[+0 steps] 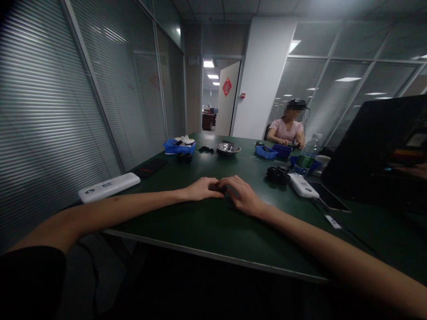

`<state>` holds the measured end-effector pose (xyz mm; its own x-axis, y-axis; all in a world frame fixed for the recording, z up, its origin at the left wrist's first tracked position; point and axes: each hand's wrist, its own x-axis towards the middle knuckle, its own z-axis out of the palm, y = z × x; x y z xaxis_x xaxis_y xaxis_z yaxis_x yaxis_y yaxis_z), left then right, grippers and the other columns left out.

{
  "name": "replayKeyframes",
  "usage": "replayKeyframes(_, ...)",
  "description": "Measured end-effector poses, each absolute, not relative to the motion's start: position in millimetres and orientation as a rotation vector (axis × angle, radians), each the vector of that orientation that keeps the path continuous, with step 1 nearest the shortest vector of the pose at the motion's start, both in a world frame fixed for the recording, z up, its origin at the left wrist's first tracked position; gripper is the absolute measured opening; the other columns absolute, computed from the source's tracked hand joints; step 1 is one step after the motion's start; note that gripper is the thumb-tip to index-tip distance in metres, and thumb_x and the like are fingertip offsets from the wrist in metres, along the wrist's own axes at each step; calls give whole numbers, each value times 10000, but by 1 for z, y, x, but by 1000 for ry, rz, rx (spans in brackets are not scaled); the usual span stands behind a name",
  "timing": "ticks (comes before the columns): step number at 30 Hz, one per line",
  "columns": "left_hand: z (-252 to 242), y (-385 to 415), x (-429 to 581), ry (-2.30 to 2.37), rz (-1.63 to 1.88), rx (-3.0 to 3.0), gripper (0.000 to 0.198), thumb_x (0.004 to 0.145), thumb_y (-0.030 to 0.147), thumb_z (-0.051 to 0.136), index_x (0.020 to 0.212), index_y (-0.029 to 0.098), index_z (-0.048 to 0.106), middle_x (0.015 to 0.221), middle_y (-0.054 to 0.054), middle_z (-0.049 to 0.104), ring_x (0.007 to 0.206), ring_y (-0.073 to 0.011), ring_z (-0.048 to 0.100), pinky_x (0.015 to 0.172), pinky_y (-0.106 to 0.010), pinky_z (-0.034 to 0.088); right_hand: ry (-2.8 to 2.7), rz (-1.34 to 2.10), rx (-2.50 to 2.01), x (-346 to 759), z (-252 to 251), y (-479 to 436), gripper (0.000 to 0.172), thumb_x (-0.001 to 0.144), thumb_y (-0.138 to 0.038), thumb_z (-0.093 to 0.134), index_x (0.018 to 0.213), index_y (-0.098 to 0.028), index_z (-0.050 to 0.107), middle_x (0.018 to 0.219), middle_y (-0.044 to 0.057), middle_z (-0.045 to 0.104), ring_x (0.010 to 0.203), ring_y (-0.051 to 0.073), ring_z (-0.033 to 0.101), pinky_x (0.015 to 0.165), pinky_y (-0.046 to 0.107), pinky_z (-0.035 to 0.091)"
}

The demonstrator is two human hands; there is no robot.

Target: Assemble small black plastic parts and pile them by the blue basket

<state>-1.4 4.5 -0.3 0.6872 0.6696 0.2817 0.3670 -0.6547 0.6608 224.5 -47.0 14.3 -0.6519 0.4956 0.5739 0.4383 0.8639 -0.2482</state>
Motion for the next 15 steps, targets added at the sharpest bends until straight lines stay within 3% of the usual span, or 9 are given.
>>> replayKeyframes(8,2,3,-2,798,686,2311,477,810,516,740,1107,144,699,980,-51,716,890,-205,664,743,-276,459,-2359,97,-676,226,14,-49,290,981,-192,495,1250,-251,586,1288,111,584,1166,274,591,1005,488,519)
replayKeyframes(15,3,2,-2,798,674,2285,451,815,500,727,1065,126,700,902,-40,697,829,-191,647,684,-264,436,-2370,15,-780,224,14,-47,283,1000,-311,553,1271,-262,616,1167,107,603,1061,267,618,921,455,557)
